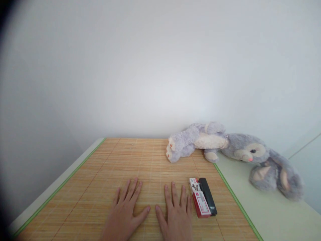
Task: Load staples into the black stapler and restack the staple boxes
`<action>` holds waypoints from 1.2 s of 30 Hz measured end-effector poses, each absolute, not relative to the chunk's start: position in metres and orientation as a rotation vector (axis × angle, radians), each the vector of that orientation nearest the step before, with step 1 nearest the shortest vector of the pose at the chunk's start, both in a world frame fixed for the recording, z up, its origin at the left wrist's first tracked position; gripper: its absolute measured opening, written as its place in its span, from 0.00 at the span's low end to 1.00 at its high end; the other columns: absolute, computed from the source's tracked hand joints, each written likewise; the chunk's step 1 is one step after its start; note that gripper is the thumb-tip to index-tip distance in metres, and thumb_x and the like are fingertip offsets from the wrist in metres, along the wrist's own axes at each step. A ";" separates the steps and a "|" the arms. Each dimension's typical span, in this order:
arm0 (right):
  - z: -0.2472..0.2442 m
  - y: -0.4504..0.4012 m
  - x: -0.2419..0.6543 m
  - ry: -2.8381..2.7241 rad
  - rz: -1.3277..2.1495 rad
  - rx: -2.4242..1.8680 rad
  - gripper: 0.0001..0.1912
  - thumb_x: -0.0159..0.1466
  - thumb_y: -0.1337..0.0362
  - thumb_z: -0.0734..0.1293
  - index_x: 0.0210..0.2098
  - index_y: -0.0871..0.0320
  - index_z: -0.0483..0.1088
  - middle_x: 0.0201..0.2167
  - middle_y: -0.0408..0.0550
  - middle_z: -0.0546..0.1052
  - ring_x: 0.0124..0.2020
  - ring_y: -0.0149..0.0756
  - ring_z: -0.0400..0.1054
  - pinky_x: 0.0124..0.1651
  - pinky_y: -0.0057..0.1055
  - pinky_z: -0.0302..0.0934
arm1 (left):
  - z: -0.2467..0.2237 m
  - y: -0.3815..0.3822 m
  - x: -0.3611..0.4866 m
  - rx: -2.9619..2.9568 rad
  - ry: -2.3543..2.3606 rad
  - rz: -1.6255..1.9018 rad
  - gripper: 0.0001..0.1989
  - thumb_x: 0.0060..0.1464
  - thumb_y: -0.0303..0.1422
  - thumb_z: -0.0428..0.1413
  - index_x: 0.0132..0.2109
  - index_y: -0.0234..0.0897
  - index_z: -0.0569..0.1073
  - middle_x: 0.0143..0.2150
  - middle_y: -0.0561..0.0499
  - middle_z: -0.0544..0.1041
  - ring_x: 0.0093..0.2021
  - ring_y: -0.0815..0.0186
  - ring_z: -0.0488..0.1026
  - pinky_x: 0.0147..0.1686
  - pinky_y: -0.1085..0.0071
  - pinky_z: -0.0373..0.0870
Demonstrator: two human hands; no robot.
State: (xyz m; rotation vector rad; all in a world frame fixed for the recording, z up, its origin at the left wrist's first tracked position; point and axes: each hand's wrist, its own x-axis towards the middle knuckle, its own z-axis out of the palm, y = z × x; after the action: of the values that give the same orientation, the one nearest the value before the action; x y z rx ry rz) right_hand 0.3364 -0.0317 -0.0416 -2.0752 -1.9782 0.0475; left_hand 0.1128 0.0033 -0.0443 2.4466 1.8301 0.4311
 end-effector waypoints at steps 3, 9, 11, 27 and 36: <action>-0.045 -0.032 0.331 -1.980 -0.067 -2.116 0.37 0.69 0.38 0.57 0.74 0.44 0.52 0.76 0.42 0.50 0.76 0.67 0.35 0.71 0.71 0.40 | -0.046 0.003 0.112 2.464 1.812 0.437 0.42 0.62 0.58 0.49 0.76 0.54 0.43 0.78 0.58 0.44 0.78 0.47 0.39 0.73 0.36 0.37; -0.053 -0.031 0.328 -1.981 -0.129 -2.125 0.37 0.70 0.39 0.56 0.74 0.43 0.51 0.76 0.43 0.51 0.76 0.67 0.39 0.71 0.71 0.40 | -0.046 0.004 0.112 2.471 1.812 0.446 0.40 0.63 0.56 0.48 0.76 0.54 0.44 0.78 0.58 0.45 0.78 0.46 0.40 0.73 0.36 0.39; -0.053 -0.031 0.328 -1.980 -0.134 -2.131 0.37 0.70 0.39 0.56 0.74 0.43 0.51 0.76 0.43 0.51 0.76 0.67 0.39 0.70 0.71 0.41 | -0.045 0.004 0.113 2.468 1.815 0.437 0.39 0.64 0.56 0.47 0.76 0.54 0.45 0.78 0.58 0.45 0.78 0.47 0.40 0.73 0.36 0.39; -0.036 -0.039 0.325 -1.968 -0.088 -2.173 0.38 0.71 0.38 0.53 0.74 0.47 0.50 0.76 0.43 0.50 0.76 0.62 0.38 0.72 0.65 0.41 | -0.034 -0.003 0.111 2.433 1.803 0.398 0.35 0.67 0.52 0.45 0.76 0.52 0.48 0.78 0.56 0.45 0.78 0.50 0.42 0.74 0.40 0.39; -0.044 -0.036 0.327 -1.970 -0.098 -2.142 0.37 0.71 0.39 0.53 0.74 0.46 0.51 0.76 0.40 0.50 0.76 0.64 0.40 0.72 0.67 0.40 | -0.037 -0.001 0.111 2.441 1.800 0.429 0.35 0.67 0.52 0.44 0.76 0.55 0.47 0.78 0.57 0.46 0.78 0.50 0.43 0.73 0.38 0.41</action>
State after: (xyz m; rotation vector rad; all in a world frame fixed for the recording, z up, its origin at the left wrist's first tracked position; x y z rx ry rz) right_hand 0.3268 -0.0360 -0.0442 -2.1418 -1.9696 -0.0980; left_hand 0.1106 -0.0007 -0.0373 2.4406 1.8002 0.4289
